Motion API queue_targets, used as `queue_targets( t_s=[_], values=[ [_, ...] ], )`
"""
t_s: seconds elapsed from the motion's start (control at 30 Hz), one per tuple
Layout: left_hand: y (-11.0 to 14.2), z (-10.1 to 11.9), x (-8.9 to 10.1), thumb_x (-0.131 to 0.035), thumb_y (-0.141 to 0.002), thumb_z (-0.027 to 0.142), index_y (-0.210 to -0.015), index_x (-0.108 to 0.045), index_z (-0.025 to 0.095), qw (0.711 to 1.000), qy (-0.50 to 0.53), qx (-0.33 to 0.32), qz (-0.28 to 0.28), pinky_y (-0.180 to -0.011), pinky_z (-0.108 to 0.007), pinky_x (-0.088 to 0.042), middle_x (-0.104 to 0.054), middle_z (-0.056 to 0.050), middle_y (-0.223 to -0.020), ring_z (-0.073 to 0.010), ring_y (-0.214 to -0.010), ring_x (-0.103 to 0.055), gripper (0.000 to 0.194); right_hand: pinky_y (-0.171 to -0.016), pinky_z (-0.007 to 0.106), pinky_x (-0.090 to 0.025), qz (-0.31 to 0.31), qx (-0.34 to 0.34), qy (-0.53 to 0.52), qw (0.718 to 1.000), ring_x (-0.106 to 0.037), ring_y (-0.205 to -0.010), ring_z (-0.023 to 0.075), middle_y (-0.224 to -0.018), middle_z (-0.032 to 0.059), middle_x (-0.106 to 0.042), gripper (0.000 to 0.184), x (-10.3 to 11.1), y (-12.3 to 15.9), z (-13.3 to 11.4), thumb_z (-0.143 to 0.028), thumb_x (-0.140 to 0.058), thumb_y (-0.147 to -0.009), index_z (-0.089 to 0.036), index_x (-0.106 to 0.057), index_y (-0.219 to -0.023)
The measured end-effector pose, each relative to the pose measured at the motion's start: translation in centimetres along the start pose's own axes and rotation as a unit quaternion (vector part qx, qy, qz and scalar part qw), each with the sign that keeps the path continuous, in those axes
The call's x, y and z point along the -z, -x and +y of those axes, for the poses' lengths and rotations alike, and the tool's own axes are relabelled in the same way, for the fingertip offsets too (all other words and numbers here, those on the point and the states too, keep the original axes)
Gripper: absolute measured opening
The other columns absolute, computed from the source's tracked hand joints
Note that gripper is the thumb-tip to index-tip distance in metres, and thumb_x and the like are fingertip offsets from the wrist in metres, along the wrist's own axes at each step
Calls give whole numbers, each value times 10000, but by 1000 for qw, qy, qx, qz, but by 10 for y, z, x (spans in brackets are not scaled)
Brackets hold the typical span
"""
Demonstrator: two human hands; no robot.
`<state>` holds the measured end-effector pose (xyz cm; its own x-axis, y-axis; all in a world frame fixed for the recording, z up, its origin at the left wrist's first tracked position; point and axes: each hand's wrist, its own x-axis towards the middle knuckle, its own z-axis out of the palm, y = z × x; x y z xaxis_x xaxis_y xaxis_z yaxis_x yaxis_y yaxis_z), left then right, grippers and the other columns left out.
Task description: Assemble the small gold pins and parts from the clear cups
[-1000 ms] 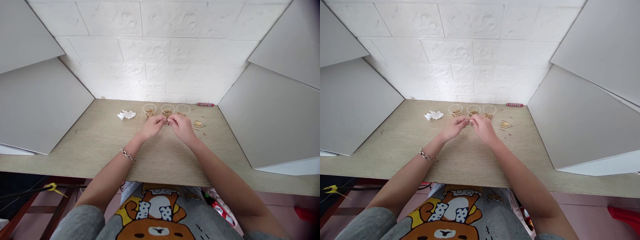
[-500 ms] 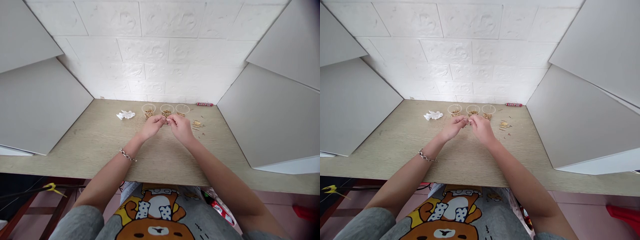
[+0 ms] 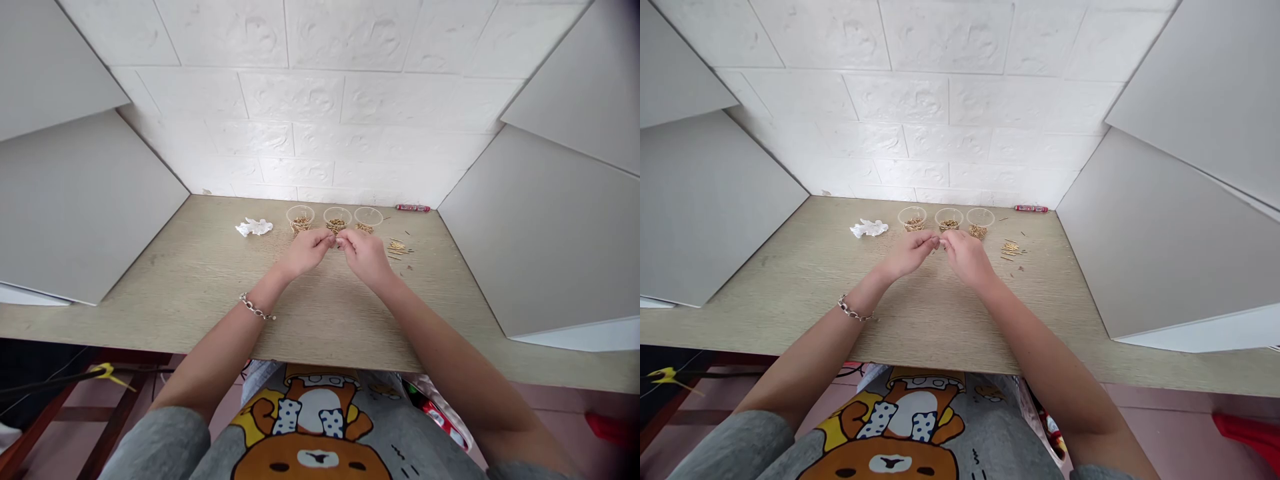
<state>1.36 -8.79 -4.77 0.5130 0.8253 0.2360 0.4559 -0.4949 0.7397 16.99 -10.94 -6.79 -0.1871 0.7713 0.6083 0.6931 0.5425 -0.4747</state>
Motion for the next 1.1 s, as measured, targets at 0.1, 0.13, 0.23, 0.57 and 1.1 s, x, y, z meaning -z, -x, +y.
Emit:
queue_targets(
  t_s=[0.1, 0.13, 0.23, 0.57, 1.1],
  values=[
    [0, 0, 1, -362, -869, 317, -641, -516, 163, 1000, -7, -9, 5, -743, -258, -393, -539, 4, -663, -135, -734, -515, 315, -648, 257, -414, -7, -9, -8, 1000, -572, -681, 150, -684, 18, -629, 181, 3, -1, -1, -203, -443, -850, -197, -590, -743],
    [0, 0, 1, -360, -871, 315, -638, -516, 163, 1000, -9, -12, 6, -753, -258, -396, -547, 1, -670, -136, -743, -521, 319, -654, 258, -418, -8, -8, -11, 1000, -576, -688, 150, -690, 18, -633, 181, 3, -2, -2, -203, -445, -851, -198, -595, -748],
    [-1, 0, 3, -356, -876, 303, -641, -523, 161, 1000, -15, -22, 8, -778, -258, -399, -567, -4, -689, -135, -755, -534, 322, -671, 261, -428, -6, 0, -20, 1000, -589, -714, 151, -723, 19, -651, 173, 5, -3, -2, -203, -457, -853, -199, -609, -772],
    [-1, -3, 3, -374, -882, 347, -674, -561, 164, 1000, 3, -12, 10, -686, -247, -375, -536, 8, -643, -127, -671, -498, 335, -705, 295, -472, 15, -14, -41, 999, -621, -773, 164, -849, 35, -684, 144, 3, -2, 1, -235, -500, -843, -207, -633, -890],
    [0, 2, -20, -530, -829, 282, -857, -660, 145, 778, 590, 216, 12, -698, -219, -453, -662, -45, -835, -91, -727, -594, 191, -815, 371, -483, 99, 3, 26, 995, -598, -922, 215, -972, 87, -634, 188, 1, 2, -7, -286, -532, -836, -200, -588, -994]
  ],
)
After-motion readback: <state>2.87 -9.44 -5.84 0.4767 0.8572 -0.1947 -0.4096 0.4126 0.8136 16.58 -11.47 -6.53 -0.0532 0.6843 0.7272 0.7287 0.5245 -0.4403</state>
